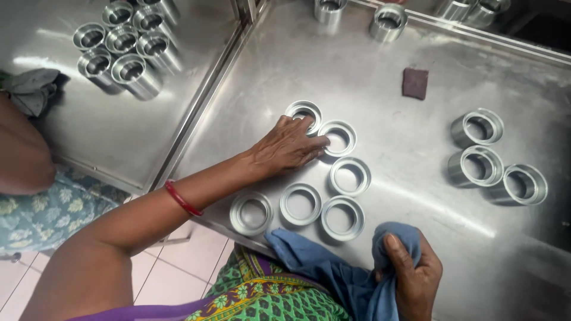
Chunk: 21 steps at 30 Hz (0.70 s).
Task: The person is wiping down circular metal rings with a blue cloth at a stainless steel workstation.
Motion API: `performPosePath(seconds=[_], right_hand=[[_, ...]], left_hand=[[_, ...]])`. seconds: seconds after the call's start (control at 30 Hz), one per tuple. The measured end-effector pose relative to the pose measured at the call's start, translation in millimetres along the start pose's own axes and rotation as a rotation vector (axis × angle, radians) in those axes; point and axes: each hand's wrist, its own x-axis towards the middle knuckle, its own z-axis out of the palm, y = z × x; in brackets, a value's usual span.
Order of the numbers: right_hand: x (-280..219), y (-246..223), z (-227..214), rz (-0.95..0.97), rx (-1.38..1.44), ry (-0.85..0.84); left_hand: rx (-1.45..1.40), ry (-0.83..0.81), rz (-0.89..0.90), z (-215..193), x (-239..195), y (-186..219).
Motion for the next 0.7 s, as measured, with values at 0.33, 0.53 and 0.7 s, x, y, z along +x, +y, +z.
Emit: performPosePath(seconds=[0.33,0.53,0.7], right_hand=[[-11.8,8.4,-4.2,-0.094,0.062,-0.094],[-9.9,6.4,-2.0,-0.137,0.074,-0.1],[-7.1,5.8,5.6,-0.089,0.065,-0.098]], left_hand=[[0.148,-0.085,-0.025,7.8,-40.8,33.5],[0.065,-0.357,-0.003,-18.3,-31.4,57.9],[-0.002,-0.358,0.034,15.9,-27.0,49.7]])
